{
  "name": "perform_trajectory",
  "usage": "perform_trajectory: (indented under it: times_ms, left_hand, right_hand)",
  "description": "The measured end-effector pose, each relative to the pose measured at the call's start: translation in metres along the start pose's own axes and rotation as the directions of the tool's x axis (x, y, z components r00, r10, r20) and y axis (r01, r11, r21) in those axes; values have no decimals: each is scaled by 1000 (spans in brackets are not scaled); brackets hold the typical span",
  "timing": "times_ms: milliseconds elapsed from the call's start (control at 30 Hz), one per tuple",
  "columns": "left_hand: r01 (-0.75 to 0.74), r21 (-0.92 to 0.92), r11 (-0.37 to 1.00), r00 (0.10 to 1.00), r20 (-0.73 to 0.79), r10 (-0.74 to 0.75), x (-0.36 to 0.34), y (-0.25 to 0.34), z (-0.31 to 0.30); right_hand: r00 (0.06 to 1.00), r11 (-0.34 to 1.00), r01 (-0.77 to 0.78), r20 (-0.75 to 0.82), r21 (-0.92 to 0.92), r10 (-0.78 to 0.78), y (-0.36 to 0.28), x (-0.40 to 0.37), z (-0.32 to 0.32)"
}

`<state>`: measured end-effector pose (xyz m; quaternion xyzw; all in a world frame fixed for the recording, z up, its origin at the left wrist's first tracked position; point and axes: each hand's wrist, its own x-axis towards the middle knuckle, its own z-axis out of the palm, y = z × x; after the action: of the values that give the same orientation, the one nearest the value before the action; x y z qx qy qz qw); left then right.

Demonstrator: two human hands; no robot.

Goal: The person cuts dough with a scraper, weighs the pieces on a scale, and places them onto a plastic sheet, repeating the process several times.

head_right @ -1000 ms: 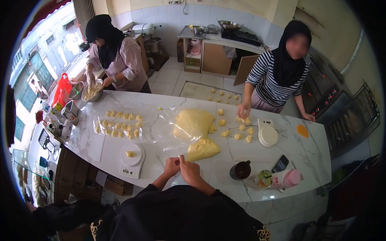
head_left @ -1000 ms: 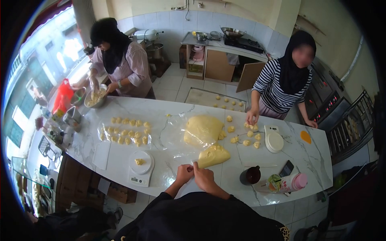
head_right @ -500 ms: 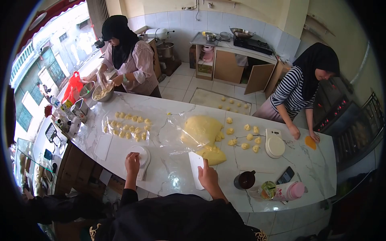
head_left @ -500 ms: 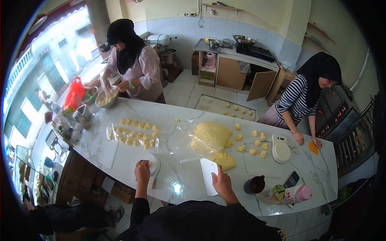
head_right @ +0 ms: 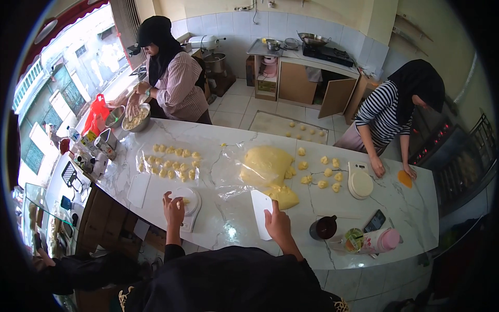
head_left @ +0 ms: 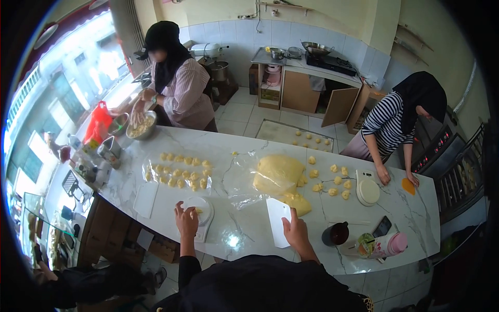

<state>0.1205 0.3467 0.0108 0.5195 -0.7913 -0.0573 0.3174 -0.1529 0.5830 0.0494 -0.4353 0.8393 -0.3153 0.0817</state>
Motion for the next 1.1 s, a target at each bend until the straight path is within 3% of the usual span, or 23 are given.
perform_trajectory:
  times_ms: [133,200,233,333,533,600,667,767,900,1000,1100]
  left_hand:
    - [-86,-42,995,996,4,86,0,21,-14]
    - [-55,-215,975,995,-89,36,2,42,-24]
    - [-38,-214,976,997,-78,21,4,45,-22]
    - [-140,-360,923,978,-196,72,4,51,-20]
    - [10,-411,911,918,-358,-172,-13,41,-40]
    - [24,-398,917,883,-422,-207,-24,23,-49]
    - [92,-361,928,863,-437,-255,-38,3,-62]
    - [162,-333,929,824,-472,-313,-56,-19,-88]
    - [273,-294,916,754,-526,-394,-70,-51,-111]
    - [286,-326,901,703,-568,-428,-65,-61,-115]
    - [263,-336,904,733,-540,-414,-49,-52,-101]
  right_hand:
    - [1000,1000,-16,3,2,16,-5,-6,-7]
    - [1000,1000,-15,-12,27,16,-5,-9,-12]
    - [1000,999,-5,-17,40,6,-3,-10,-13]
    - [1000,999,9,-27,42,-8,0,-13,-18]
    - [996,994,89,-2,66,-89,12,-9,-32]
    - [990,985,139,-35,100,-136,13,-6,-37]
    - [991,986,129,28,107,-133,10,-4,-42]
    - [984,970,178,-34,168,-174,6,-1,-40]
    - [992,978,121,9,168,-124,2,-3,-35]
    - [978,953,202,-99,227,-184,0,-5,-34]
    - [976,954,214,-80,210,-201,0,-5,-33]
